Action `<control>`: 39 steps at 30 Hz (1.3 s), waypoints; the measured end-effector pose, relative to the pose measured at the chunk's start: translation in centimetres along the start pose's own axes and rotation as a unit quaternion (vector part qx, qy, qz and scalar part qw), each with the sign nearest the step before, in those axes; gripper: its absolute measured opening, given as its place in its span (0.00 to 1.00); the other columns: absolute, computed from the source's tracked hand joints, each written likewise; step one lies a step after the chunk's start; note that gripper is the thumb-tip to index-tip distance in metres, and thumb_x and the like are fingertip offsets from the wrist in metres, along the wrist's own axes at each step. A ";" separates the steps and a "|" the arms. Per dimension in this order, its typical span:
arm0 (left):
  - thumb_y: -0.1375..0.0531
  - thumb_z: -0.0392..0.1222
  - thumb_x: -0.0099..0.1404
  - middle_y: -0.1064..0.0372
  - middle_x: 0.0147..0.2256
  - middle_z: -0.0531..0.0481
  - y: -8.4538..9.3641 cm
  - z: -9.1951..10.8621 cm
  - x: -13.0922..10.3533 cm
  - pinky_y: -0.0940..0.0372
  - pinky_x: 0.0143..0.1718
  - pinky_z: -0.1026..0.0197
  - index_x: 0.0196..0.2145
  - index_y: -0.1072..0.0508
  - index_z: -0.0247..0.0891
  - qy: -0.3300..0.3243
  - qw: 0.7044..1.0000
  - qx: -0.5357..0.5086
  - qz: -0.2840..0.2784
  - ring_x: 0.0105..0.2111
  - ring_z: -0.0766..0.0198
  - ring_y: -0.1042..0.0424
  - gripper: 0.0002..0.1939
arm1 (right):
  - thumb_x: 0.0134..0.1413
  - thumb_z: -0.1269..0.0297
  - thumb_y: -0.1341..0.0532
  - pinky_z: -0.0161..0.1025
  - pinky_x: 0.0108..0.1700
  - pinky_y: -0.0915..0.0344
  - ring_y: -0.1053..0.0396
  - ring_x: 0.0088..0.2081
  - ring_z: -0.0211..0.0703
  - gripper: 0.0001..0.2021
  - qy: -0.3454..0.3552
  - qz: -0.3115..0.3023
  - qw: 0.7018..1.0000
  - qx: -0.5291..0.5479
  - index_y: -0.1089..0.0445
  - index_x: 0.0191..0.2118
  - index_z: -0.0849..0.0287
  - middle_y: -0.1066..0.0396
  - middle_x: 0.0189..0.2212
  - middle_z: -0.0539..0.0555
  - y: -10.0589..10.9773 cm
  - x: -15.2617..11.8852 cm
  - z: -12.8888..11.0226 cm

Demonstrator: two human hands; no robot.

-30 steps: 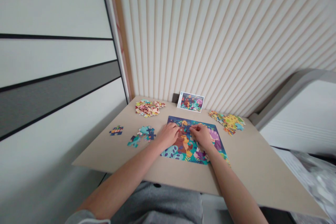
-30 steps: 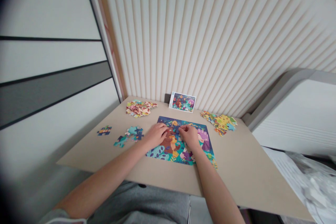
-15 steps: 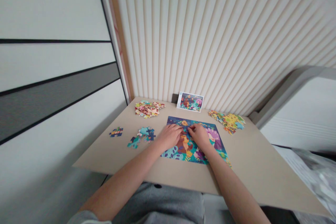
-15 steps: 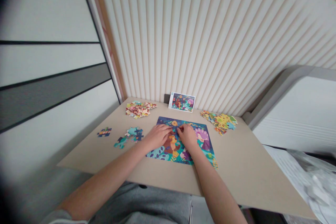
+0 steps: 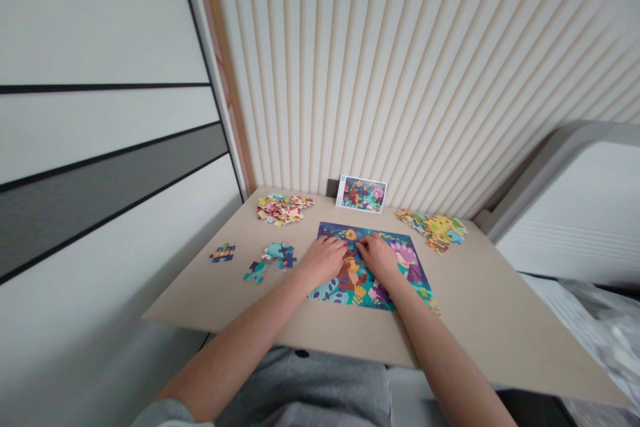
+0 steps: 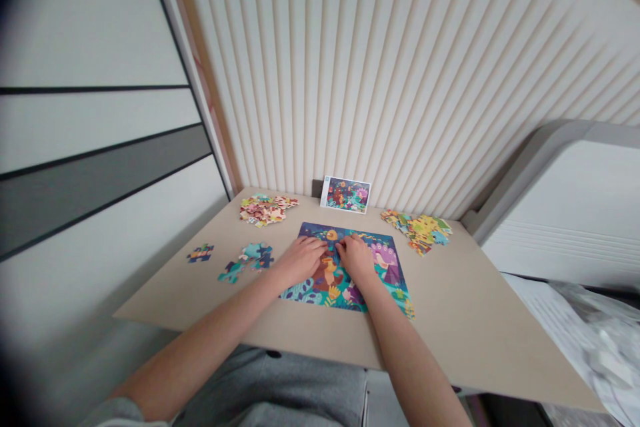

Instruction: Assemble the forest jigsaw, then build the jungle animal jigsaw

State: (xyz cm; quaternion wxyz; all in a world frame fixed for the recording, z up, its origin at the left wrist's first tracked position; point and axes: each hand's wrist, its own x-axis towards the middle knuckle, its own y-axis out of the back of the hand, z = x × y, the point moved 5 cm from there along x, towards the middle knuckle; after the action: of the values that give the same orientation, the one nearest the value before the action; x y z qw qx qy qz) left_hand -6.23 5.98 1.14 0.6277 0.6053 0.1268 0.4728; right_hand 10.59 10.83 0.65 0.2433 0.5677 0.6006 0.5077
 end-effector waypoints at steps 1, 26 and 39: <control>0.45 0.34 0.69 0.28 0.55 0.41 -0.1 0.0 0.0 0.42 0.59 0.50 0.55 0.28 0.38 -0.001 1.000 0.001 -0.001 0.56 0.53 0.32 0.19 | 0.65 0.61 0.41 0.38 0.43 0.36 0.27 0.39 0.46 0.09 0.003 -0.004 1.000 0.007 0.24 0.37 0.57 0.26 0.40 0.59 0.0 -0.1 0.0; 0.40 0.41 0.68 0.29 0.54 0.40 8.0 -5.9 -11.7 0.38 0.56 0.46 0.55 0.29 0.41 0.259 0.956 0.132 0.051 0.54 0.47 0.31 0.18 | 0.60 0.63 0.46 0.41 0.40 0.33 0.23 0.36 0.50 0.16 -0.044 0.057 0.995 0.066 0.21 0.45 0.55 0.20 0.37 0.56 3.5 -2.1 4.4; 0.43 0.42 0.69 0.25 0.46 0.44 5.8 -8.9 -14.4 0.31 0.52 0.49 0.54 0.29 0.41 0.249 0.962 0.007 0.114 0.46 0.53 0.26 0.17 | 0.61 0.68 0.45 0.43 0.50 0.33 0.24 0.45 0.49 0.15 -0.032 0.042 0.991 0.124 0.21 0.45 0.57 0.20 0.43 0.57 2.6 -2.5 2.8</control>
State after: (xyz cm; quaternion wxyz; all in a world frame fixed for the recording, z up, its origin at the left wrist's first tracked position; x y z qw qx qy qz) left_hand -22.77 -0.13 -1.84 0.5142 0.4836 0.2126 0.6756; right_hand 14.74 9.03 1.20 0.1685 0.6347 0.6261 0.4204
